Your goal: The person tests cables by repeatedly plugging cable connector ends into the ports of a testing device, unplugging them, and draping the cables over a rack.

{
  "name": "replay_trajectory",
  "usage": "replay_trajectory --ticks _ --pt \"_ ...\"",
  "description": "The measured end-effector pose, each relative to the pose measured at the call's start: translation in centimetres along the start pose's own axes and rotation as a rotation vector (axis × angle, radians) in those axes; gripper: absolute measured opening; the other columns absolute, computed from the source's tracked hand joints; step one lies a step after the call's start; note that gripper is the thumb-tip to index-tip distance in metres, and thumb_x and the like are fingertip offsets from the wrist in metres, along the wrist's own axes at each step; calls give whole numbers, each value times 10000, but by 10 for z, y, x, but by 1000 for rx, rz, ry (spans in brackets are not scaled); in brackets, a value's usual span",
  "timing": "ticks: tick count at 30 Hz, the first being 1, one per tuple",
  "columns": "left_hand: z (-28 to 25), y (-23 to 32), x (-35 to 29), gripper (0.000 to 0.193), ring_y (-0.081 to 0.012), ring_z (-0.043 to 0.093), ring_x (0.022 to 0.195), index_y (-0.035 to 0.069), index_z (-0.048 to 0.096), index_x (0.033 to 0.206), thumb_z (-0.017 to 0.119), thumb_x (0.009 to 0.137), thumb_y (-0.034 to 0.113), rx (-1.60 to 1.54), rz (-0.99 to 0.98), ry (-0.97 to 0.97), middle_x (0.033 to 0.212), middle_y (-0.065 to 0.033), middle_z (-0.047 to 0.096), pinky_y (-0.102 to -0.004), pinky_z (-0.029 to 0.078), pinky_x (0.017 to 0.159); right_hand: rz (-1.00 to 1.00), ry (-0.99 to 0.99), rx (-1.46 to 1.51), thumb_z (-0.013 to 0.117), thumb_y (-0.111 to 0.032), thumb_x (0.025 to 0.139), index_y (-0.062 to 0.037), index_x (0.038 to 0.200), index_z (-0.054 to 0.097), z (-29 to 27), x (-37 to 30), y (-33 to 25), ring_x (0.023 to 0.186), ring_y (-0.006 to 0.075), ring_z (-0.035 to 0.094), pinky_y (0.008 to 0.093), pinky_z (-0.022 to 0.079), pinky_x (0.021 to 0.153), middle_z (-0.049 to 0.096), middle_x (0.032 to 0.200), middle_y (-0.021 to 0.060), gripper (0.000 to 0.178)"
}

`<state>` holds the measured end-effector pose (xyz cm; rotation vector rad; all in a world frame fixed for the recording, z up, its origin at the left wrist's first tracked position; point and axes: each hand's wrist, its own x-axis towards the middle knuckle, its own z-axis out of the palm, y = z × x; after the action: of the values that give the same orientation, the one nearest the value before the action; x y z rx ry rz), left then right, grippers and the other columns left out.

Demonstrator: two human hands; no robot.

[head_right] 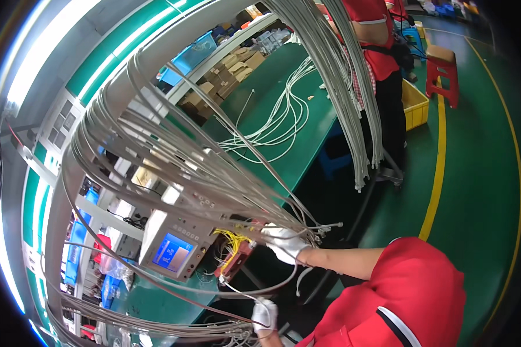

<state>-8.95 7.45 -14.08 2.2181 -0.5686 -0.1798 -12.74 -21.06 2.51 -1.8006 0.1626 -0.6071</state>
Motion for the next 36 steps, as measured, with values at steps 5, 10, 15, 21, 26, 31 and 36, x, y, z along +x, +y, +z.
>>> replay_trajectory --ticks 5,10,15,21,26,31,36 --pt "-32 55 35 221 -134 536 731 59 503 1040 390 873 151 -526 -218 352 846 -52 564 -238 446 629 528 -156 769 530 -292 863 -92 1120 486 -8 23 22 524 120 521 249 426 419 593 771 63 328" --pt "-51 99 67 233 -21 400 469 54 539 1048 455 904 217 -1368 -321 337 663 35 482 -165 299 395 312 -128 217 467 -168 879 -82 1080 476 5 -13 39 560 83 507 214 416 461 589 811 30 219" --pt "-65 139 86 280 -15 345 401 70 590 892 569 852 347 -908 -647 496 644 -5 524 -162 241 369 -1 -409 -168 486 -218 876 -49 939 547 6 -16 38 732 108 551 260 429 593 564 836 50 190" --pt "-49 120 101 187 -8 360 436 110 605 836 567 862 292 -1106 -395 672 600 59 500 -164 239 382 484 -383 328 492 -304 891 -18 928 532 13 -22 18 662 98 559 241 462 581 575 765 60 291" --pt "-38 128 77 235 -46 434 524 6 612 929 578 855 226 -613 -354 448 647 11 541 -202 336 496 528 -409 284 487 -329 893 -25 920 517 11 -16 1 562 90 539 219 457 524 563 678 43 306" --pt "-47 112 67 153 -29 411 485 42 588 953 537 865 157 -934 -457 341 643 22 487 -165 326 400 506 -386 444 473 -324 899 -15 963 509 18 -9 23 569 88 540 225 453 526 570 706 50 318" --pt "-55 118 77 172 -53 418 449 1 620 863 560 845 161 -1050 -477 436 591 6 495 -198 333 396 507 -422 452 478 -319 898 -21 969 509 27 -12 17 588 75 521 210 434 539 556 709 39 309"
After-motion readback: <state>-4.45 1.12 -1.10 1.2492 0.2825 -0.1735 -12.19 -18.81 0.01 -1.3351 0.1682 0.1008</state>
